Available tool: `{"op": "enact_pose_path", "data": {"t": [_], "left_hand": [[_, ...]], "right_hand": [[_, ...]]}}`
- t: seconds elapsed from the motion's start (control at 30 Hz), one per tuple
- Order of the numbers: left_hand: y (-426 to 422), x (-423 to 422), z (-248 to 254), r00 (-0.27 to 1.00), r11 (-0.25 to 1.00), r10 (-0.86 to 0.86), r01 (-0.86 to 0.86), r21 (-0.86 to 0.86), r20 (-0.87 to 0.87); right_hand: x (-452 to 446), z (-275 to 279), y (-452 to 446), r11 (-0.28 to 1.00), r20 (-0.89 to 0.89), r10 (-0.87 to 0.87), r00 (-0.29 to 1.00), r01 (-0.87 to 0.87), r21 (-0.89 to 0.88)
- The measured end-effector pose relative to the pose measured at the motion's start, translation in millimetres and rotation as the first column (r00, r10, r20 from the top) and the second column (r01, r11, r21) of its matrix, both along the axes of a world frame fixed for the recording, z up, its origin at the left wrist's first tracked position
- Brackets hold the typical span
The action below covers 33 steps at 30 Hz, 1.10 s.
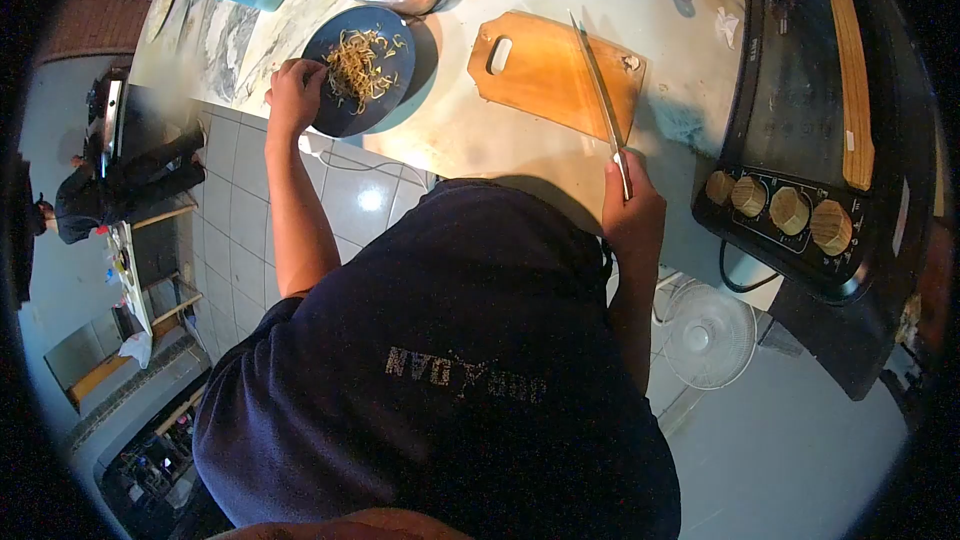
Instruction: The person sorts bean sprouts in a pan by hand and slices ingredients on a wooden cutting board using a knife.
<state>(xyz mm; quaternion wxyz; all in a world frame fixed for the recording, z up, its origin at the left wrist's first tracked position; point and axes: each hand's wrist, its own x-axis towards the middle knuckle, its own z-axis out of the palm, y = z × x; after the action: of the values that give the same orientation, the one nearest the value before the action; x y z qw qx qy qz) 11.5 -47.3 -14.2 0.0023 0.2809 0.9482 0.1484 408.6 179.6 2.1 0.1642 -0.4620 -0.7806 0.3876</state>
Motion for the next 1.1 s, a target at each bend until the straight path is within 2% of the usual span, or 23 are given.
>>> {"op": "enact_pose_path", "data": {"t": [0.03, 0.1, 0.3, 0.5, 0.63, 0.7, 0.83, 0.97, 1.03, 1.07, 1.1], "left_hand": [[0.3, 1.5, -1.3, 1.0, 1.0, 0.001, -0.001, 0.001, 0.001], [2.9, 6.5, -4.0, 0.989, 0.999, -0.032, 0.032, -0.006, -0.143], [22.4, 10.0, -3.4, 0.998, 0.999, 0.004, -0.006, -0.045, -0.064], [25.1, 1.5, -17.2, 0.989, 0.999, -0.006, 0.0, -0.039, -0.147], [19.6, -4.1, -8.7, 0.99, 0.999, 0.034, -0.04, -0.036, -0.139], [13.8, -0.7, 2.3, 1.0, 0.999, -0.009, 0.008, -0.045, -0.017], [9.5, 13.2, 7.8, 0.992, 0.987, -0.118, 0.112, -0.114, -0.044], [10.3, 4.1, -6.2, 0.996, 0.997, -0.055, 0.052, -0.055, -0.067], [10.5, -1.9, -5.1, 0.999, 0.995, -0.026, 0.022, 0.095, 0.036], [8.7, -6.6, -4.8, 0.999, 0.995, -0.024, 0.02, 0.096, 0.036], [6.7, -11.5, -3.8, 0.993, 0.975, -0.065, 0.041, 0.221, 0.101]], "right_hand": [[-0.2, -0.2, 0.3, 1.0, -0.012, 0.007, 1.0, -0.007, 0.01], [-0.6, 0.6, 0.6, 1.0, -0.006, 0.01, 1.0, -0.01, 0.02], [0.6, 1.2, 3.0, 0.999, 0.01, 0.025, 1.0, -0.025, 0.03], [1.1, 1.2, 2.4, 1.0, -0.007, 0.014, 1.0, -0.014, 0.019], [0.0, 2.7, 1.9, 1.0, -0.001, -0.005, 1.0, 0.005, 0.007], [-0.2, 3.9, 2.2, 1.0, 0.007, -0.007, 1.0, 0.007, -0.006], [-2.4, 5.4, 2.5, 0.999, 0.007, 0.003, 1.0, -0.003, -0.045], [-5.1, 7.9, 3.1, 0.998, 0.001, 0.027, 1.0, -0.027, -0.063], [-5.4, 8.5, 3.3, 0.998, 0.0, 0.039, 0.999, -0.039, -0.039], [-5.5, 9.5, 3.3, 0.998, 0.0, 0.041, 0.999, -0.041, -0.038], [-5.4, 10.9, 3.4, 0.999, 0.014, 0.034, 0.999, -0.033, -0.039]]}}
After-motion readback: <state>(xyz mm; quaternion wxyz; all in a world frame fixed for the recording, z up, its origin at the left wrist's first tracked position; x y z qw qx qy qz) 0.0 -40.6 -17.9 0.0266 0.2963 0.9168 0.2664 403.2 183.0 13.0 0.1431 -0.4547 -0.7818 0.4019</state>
